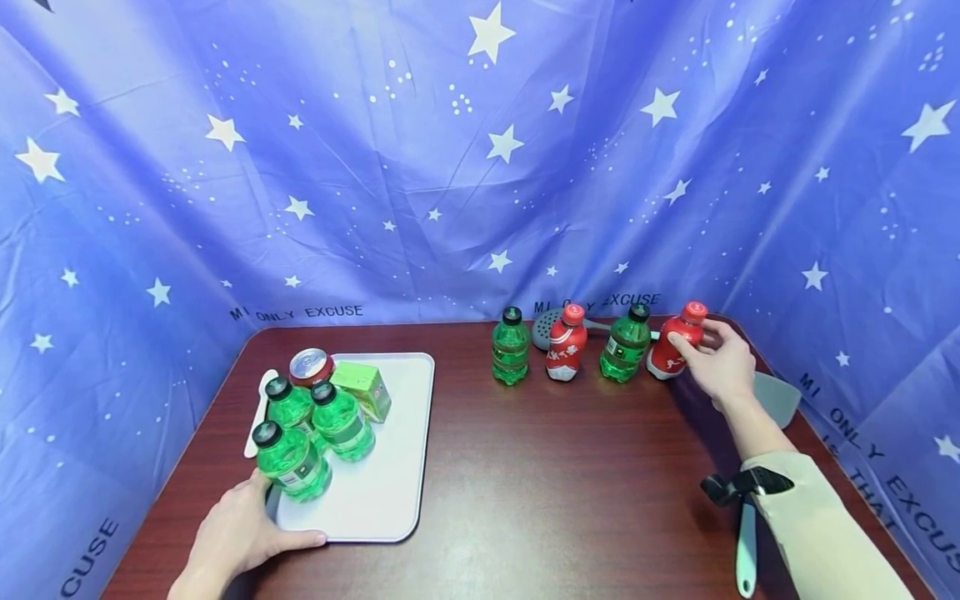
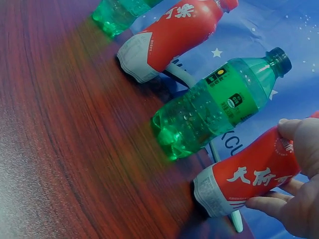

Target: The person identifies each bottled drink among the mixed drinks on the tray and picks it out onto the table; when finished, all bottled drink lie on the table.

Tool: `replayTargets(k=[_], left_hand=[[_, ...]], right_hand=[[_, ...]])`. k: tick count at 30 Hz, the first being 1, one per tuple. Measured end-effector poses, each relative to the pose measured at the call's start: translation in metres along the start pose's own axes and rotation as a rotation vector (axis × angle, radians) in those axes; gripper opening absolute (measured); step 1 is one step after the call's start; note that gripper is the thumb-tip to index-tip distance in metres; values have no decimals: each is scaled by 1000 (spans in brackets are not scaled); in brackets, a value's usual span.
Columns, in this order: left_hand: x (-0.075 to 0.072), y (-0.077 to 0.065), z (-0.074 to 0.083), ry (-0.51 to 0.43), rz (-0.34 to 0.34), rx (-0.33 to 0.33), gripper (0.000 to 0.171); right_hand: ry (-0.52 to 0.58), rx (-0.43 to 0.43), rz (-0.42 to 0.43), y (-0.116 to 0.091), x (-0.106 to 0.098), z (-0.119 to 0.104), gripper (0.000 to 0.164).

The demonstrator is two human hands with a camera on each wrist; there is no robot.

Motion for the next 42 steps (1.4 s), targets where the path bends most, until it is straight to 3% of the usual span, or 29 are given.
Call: replayTargets(k=[6, 10, 21, 27, 30, 34, 38, 42], left_hand=[[0, -1, -1, -4, 20, 14, 147], [1, 0, -1, -5, 18, 14, 147], [1, -1, -1, -12, 9, 9, 146], [1, 0, -1, -15, 2, 3, 145], [1, 0, -1, -17, -3, -1, 145], [2, 0, -1, -16, -5, -2, 146], [2, 0, -1, -11, -2, 3, 147], [2, 1, -1, -8, 0, 3, 147]], right_hand=[[-147, -1, 37, 1, -4, -4, 81], [-147, 6, 86, 0, -7, -14, 80], [0, -52, 261, 7, -20, -60, 59], [289, -182, 326, 3, -17, -93, 47], [482, -271, 278, -6, -9, -114, 44], [704, -357, 144, -23, 8, -140, 42], [803, -432, 2, -46, 24, -165, 42], [809, -521, -117, -67, 39, -191, 46]])
Point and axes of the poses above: each hand's wrist, its own y-axis towards the middle knuckle, its own x-axis out of the palm, z = x × y, the point moved 2 cm from there along y, towards the middle knuckle, and after that the axes turned 2 degrees about z, right-handed, at the moved point
